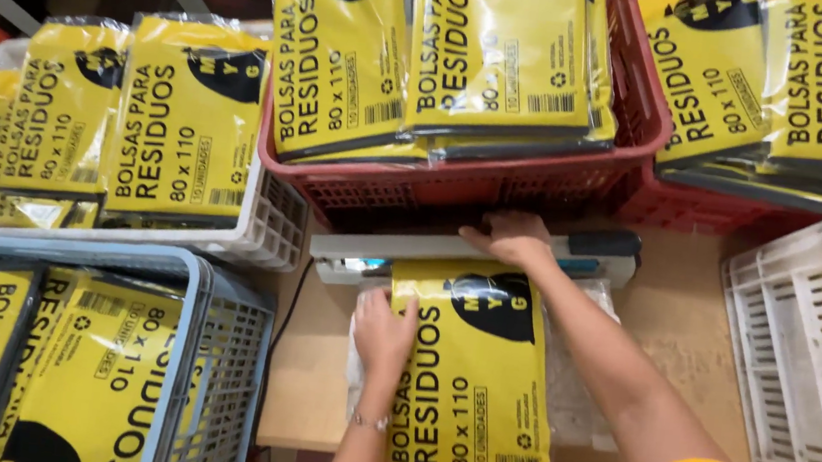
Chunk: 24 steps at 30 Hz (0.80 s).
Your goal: Sealing yellow plastic bags using a manual heat sealing machine on a workbench
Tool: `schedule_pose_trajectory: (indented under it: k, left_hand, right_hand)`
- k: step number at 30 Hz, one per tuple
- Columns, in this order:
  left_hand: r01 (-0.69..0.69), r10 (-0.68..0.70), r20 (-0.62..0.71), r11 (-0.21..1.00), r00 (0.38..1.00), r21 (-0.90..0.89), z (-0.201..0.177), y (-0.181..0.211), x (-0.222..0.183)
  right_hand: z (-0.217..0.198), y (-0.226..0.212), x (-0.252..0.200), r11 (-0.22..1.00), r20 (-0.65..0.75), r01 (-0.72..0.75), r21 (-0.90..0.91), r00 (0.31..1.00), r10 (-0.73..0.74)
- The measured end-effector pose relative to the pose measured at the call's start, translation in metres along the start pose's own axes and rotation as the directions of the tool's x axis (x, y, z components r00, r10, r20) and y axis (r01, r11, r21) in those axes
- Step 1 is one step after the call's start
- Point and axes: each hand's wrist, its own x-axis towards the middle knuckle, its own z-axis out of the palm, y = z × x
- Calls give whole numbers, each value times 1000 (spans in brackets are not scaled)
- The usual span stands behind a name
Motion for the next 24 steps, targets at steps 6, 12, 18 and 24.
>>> schedule_pose_trajectory:
  k: [6, 12, 18, 24]
  left_hand:
    - [90, -98, 300, 995, 949, 40, -45, 16, -16]
    - [63, -97, 359, 993, 928, 103, -35, 9, -19]
    - [61, -105, 384, 990, 917, 125, -52, 24, -21]
    - [51, -111, 407, 986, 907, 157, -61, 37, -25]
  right_hand:
    - [10, 2, 5, 1000, 27, -18, -4, 999, 18]
    - [16, 3, 6, 1000, -11, -15, 3, 1000, 15]
    - [20, 4, 7, 1000, -5, -24, -9, 1000, 24]
    - [15, 3, 6, 999, -1, -25, -20, 1000, 25]
